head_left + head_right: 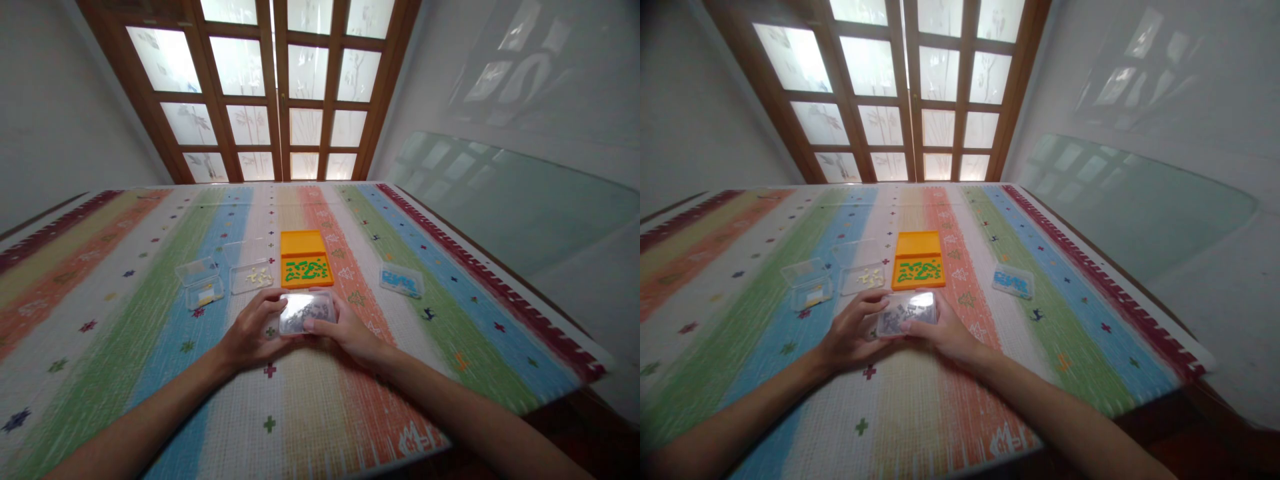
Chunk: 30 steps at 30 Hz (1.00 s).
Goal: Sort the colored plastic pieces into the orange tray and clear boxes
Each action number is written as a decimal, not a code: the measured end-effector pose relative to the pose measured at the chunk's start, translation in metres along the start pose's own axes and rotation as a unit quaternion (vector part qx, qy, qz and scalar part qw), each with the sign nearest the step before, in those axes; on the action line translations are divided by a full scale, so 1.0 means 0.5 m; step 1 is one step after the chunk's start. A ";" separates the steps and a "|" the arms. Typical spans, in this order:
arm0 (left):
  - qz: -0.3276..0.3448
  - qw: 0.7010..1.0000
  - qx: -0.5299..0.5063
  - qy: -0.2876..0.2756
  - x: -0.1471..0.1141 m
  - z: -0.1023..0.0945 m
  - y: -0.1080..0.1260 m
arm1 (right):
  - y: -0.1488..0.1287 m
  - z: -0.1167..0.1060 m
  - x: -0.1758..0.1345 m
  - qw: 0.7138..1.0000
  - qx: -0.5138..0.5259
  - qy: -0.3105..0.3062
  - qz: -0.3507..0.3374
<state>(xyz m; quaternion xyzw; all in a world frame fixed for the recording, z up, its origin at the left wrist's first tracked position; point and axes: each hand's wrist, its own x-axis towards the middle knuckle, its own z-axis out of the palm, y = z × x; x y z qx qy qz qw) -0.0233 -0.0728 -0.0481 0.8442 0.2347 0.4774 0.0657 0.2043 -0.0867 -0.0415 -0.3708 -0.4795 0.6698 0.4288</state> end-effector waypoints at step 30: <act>-0.090 0.996 0.011 -0.004 -0.009 0.002 -0.014 | -0.012 -0.036 0.013 0.992 -0.097 -0.009 -0.084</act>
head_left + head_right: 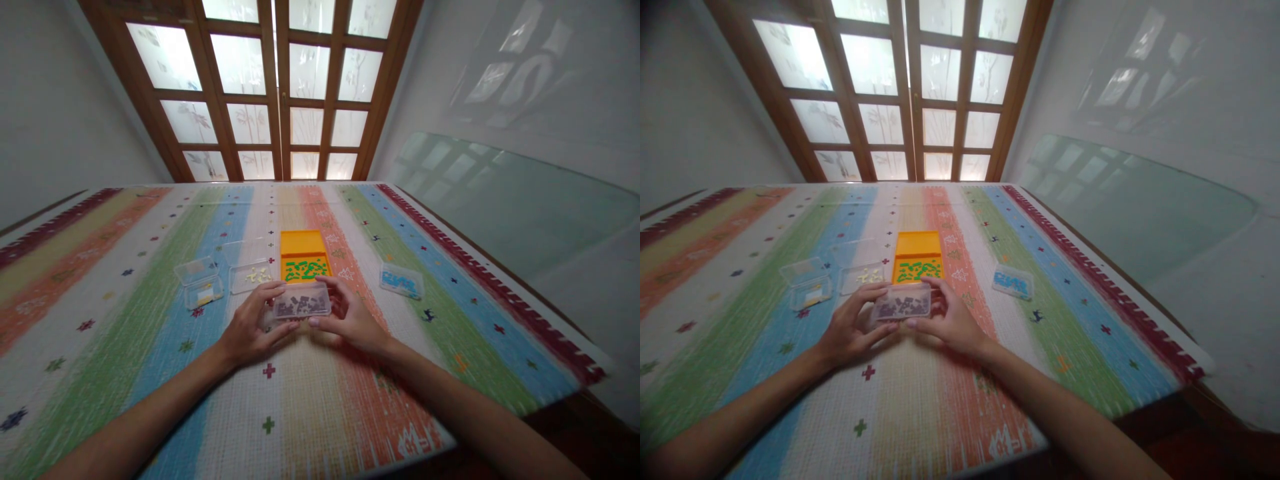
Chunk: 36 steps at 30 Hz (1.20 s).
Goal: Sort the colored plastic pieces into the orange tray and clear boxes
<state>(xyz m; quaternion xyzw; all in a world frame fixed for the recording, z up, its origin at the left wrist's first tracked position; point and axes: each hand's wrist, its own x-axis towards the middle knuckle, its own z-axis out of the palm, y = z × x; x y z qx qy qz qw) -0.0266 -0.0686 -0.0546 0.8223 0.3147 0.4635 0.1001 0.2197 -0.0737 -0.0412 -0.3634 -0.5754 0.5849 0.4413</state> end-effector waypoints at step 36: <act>-0.019 0.995 -0.032 -0.092 -0.004 -0.013 -0.001 | 0.010 -0.027 0.001 0.987 -0.141 -0.021 -0.068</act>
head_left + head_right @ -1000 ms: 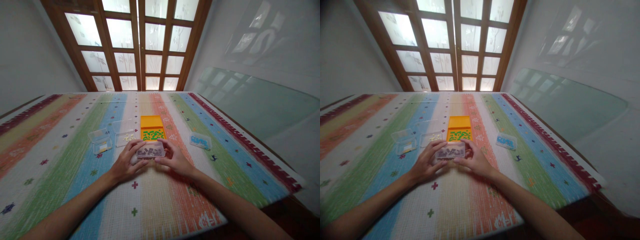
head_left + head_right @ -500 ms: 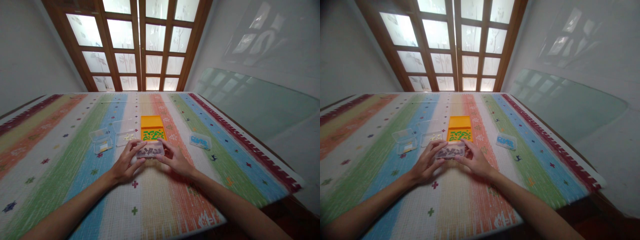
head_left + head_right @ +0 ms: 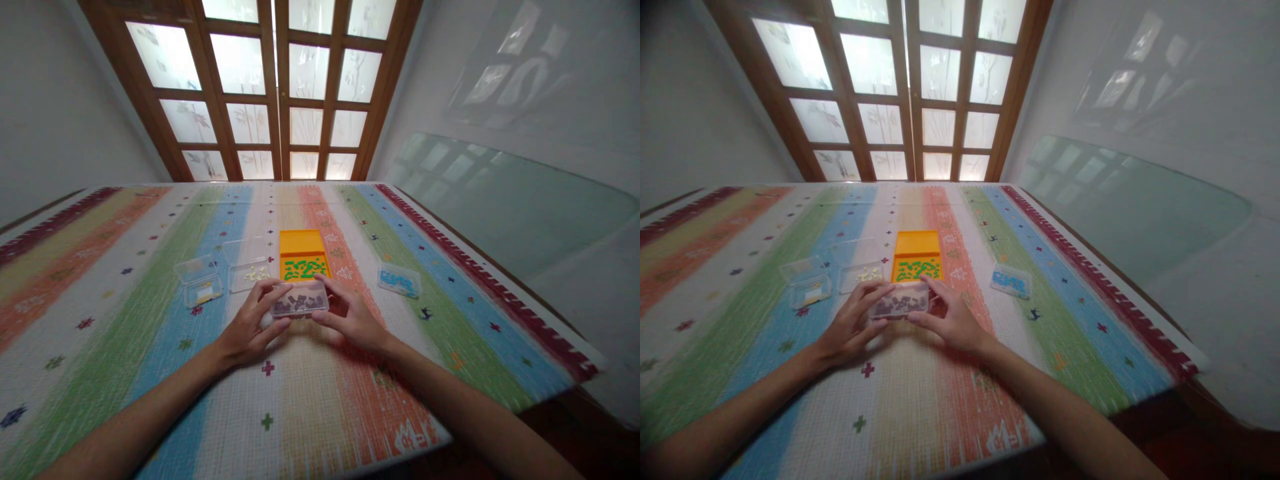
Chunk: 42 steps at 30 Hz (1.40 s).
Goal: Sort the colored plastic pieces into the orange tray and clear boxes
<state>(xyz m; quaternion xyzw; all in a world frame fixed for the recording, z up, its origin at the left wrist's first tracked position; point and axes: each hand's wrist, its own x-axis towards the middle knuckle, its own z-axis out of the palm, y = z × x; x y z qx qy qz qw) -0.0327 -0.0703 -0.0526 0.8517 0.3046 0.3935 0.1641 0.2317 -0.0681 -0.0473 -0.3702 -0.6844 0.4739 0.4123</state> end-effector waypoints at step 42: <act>-0.056 0.997 -0.023 0.042 0.005 0.000 -0.013 | 0.005 -0.004 0.001 0.998 -0.054 -0.035 -0.002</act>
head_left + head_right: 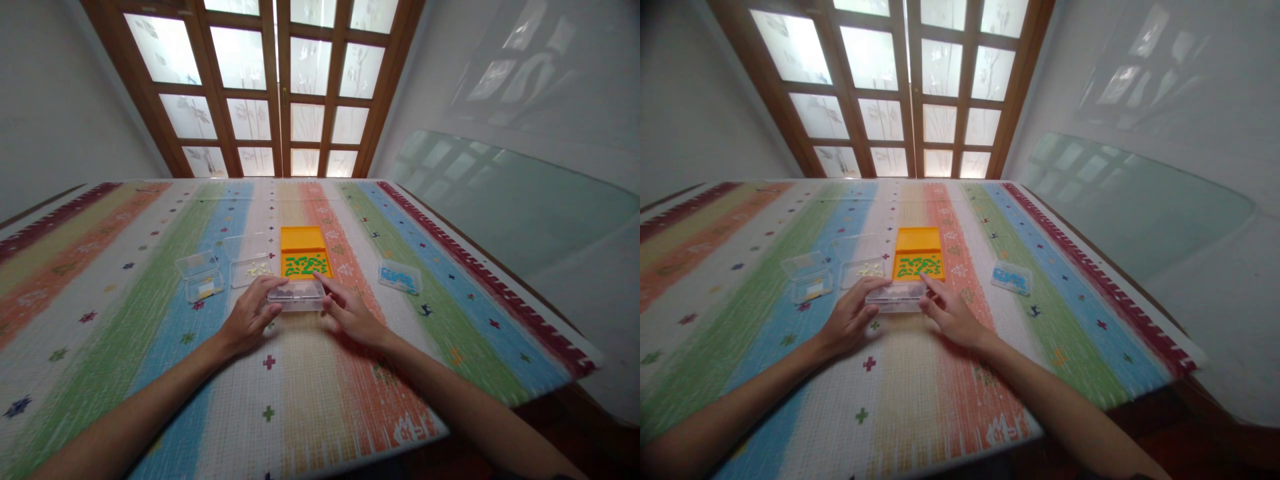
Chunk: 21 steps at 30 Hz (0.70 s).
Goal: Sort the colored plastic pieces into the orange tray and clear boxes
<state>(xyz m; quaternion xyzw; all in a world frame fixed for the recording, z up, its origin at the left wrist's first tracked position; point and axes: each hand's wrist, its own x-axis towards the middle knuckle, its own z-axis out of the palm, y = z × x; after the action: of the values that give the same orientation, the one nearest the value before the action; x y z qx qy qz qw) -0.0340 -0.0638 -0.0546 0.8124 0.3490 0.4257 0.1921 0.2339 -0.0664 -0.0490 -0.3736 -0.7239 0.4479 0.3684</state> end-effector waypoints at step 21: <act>0.045 0.999 0.015 0.026 -0.003 0.016 0.004 | 0.010 0.002 0.012 0.981 0.186 0.045 0.042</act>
<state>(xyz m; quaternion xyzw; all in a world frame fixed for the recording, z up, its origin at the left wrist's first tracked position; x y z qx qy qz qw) -0.0274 -0.0664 -0.0588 0.8188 0.3236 0.4492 0.1516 0.2314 -0.0597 -0.0528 -0.3481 -0.5942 0.5724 0.4451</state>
